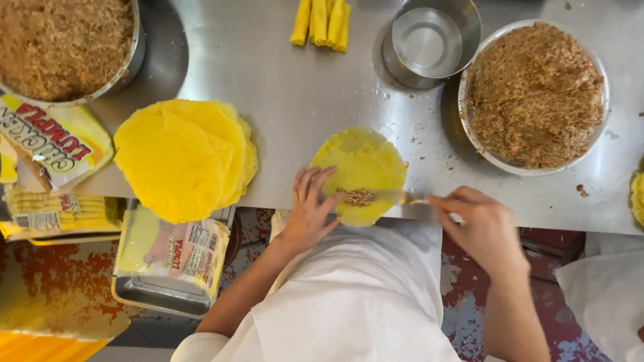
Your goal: The person prepares lumpias by placing filling onto yellow wrappers using a fork and then rolling them into cylinders.
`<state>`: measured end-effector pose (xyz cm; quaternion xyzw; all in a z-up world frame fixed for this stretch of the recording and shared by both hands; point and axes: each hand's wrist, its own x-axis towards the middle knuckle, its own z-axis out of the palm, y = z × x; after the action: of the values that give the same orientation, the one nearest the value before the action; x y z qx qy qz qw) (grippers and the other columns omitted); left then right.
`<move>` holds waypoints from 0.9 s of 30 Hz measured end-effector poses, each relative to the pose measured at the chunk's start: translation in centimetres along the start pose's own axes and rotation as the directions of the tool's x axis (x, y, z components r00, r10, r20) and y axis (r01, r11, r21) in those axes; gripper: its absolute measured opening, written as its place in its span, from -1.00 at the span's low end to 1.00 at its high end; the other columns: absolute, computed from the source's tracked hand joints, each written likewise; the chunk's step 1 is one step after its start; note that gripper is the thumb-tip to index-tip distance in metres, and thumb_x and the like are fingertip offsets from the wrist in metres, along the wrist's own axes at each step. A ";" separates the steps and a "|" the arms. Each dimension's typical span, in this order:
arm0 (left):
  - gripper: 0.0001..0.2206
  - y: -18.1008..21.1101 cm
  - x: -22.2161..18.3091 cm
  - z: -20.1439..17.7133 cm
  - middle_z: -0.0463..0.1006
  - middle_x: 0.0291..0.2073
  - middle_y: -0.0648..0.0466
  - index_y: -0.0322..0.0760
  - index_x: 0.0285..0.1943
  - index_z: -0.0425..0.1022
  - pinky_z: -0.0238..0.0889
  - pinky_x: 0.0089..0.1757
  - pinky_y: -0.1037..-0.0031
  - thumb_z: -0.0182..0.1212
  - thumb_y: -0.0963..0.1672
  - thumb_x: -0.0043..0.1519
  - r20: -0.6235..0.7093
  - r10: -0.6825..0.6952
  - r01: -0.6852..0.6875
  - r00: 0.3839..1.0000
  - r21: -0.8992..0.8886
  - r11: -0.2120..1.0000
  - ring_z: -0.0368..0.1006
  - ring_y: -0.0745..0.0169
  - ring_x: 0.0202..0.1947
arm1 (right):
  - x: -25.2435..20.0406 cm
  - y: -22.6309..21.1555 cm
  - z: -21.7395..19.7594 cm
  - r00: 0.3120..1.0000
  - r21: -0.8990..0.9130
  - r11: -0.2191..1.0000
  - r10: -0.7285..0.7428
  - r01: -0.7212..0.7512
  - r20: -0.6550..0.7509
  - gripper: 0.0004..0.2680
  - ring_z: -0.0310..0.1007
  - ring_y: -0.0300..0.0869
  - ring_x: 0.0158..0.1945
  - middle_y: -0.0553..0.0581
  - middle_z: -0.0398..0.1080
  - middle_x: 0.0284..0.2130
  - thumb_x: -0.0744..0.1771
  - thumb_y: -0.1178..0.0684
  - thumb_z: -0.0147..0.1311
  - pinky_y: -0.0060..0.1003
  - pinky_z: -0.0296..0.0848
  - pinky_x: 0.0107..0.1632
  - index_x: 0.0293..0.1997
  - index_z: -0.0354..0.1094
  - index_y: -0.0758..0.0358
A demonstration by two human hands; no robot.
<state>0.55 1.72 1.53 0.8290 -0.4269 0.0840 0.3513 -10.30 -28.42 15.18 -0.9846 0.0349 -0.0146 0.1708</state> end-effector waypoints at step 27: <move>-0.91 -1.7 5.2 0.2 0.53 -0.23 0.10 -0.15 0.03 0.58 0.38 -0.03 0.31 0.22 -0.15 0.39 0.145 -0.034 0.084 0.989 -0.357 0.930 0.50 0.09 -0.09 | 5.4 -1.3 10.0 0.979 0.499 0.849 -0.089 0.172 -0.186 -0.95 0.49 -0.06 -0.13 0.03 0.57 -0.29 0.32 0.09 0.33 -0.19 0.48 -0.03 -0.21 0.58 0.13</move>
<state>5.00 -1.10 2.82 0.7663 -0.4328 -0.0636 0.4705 -4.46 -24.21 6.26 -0.8995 -0.0238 -0.1118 0.4218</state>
